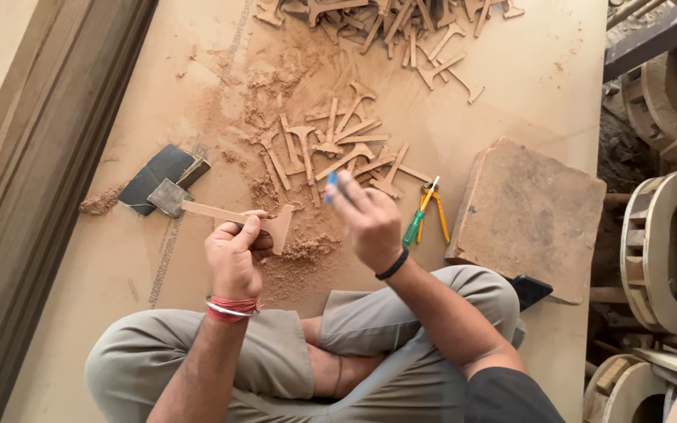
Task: The person sits on the floor and sands small wooden pieces one by one using a sanding block. They pick up each piece, rub it with the block, and place it back on the floor, repeating the process continuously.
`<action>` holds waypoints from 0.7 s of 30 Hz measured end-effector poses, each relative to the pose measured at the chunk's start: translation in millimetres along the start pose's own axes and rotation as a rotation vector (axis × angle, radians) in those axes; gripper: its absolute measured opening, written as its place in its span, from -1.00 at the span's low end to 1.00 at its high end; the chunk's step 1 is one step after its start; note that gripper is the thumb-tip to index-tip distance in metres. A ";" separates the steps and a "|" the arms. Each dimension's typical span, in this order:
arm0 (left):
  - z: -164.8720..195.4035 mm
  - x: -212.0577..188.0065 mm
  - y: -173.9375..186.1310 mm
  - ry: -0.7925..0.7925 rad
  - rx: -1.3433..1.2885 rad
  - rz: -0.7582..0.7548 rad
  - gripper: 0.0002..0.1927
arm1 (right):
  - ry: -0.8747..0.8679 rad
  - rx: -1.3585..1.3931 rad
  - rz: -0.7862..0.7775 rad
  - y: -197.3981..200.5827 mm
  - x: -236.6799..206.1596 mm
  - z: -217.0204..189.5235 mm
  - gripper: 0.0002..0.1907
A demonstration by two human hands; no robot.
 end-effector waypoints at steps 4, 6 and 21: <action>2.1 -2.6 -5.3 -0.074 0.096 -0.009 -0.87 | -0.045 0.126 0.112 6.3 1.7 -3.8 -0.68; -1.7 -4.3 -10.1 -0.060 0.131 -0.027 -0.86 | 0.072 0.195 0.083 5.3 2.8 -28.6 -0.65; -6.9 -7.1 -11.0 0.004 0.053 -0.048 -0.85 | 0.227 0.200 0.045 3.7 3.7 -58.8 -0.57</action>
Point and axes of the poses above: each hand's wrist, its own x-axis towards the middle knuckle, its own y-axis out of the back of the hand, z = x × y, the point moved 8 cm from there along x, towards the middle knuckle, and after that the axes turned 12 degrees about y, right-handed, at the moved point
